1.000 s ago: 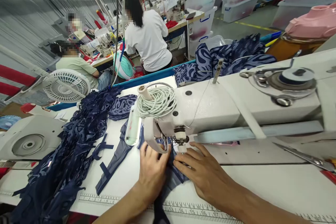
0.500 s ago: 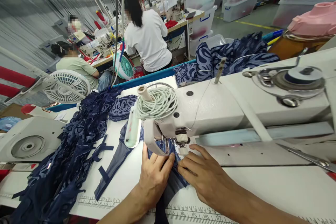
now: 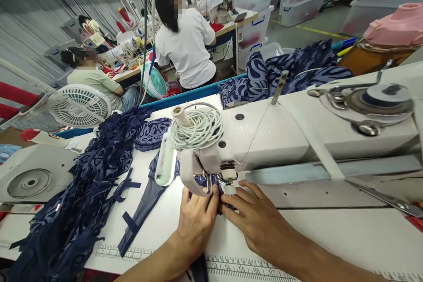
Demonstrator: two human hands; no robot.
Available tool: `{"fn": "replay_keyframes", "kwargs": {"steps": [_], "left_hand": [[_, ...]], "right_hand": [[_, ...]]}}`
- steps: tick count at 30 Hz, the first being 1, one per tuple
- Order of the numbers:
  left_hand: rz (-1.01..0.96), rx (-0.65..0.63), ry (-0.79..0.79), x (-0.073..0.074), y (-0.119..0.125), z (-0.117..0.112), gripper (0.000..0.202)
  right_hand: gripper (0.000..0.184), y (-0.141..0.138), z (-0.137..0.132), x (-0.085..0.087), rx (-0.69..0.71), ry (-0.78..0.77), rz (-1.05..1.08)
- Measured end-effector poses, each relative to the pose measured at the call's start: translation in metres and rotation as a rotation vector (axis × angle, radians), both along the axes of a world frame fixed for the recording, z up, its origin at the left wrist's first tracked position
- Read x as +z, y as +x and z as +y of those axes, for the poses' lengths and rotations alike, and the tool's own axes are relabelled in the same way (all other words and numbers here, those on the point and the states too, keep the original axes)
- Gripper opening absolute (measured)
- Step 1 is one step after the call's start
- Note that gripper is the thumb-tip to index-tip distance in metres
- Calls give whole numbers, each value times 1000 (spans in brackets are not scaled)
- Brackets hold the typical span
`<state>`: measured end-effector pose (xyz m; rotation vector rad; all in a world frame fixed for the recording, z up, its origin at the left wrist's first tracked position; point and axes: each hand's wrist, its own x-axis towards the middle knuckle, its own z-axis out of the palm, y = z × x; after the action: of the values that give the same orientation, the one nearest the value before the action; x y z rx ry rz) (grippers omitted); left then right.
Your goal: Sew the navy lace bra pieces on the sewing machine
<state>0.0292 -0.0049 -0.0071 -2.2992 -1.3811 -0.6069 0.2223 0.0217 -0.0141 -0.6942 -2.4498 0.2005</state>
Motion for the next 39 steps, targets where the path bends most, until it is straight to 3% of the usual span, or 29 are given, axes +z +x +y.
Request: {"fn": "replay_keyframes", "kwargs": {"steps": [3, 5, 9, 13, 18, 22, 27, 30, 33, 39], "left_hand": [[-77, -163, -85, 6, -19, 5, 25], [-131, -209, -122, 10, -25, 7, 23], [-120, -127, -97, 9, -14, -1, 24], [-174, -139, -117, 4, -7, -8, 28], [-68, -146, -117, 0, -19, 12, 27], [-31, -162, -190, 2, -21, 27, 25], [-85, 39, -204, 5, -6, 16, 26], [-153, -21, -122, 4, -9, 10, 27], [-215, -103, -154, 5, -15, 10, 24], [-132, -113, -149, 3, -16, 9, 30]], "right_hand": [[57, -2, -3, 2, 17, 50, 4], [53, -5, -5, 3, 21, 62, 19], [48, -5, -6, 7, 23, 37, 82], [50, -2, -7, 5, 19, 12, 120], [54, 0, -4, -6, 18, 31, 65], [61, -3, 0, -3, -9, 46, -32], [48, -6, -1, 0, -37, 6, 13], [49, -7, -5, -1, -36, 33, 39], [46, -8, -8, -1, -46, 28, 47], [51, -5, -9, 0, -35, 26, 52]]}}
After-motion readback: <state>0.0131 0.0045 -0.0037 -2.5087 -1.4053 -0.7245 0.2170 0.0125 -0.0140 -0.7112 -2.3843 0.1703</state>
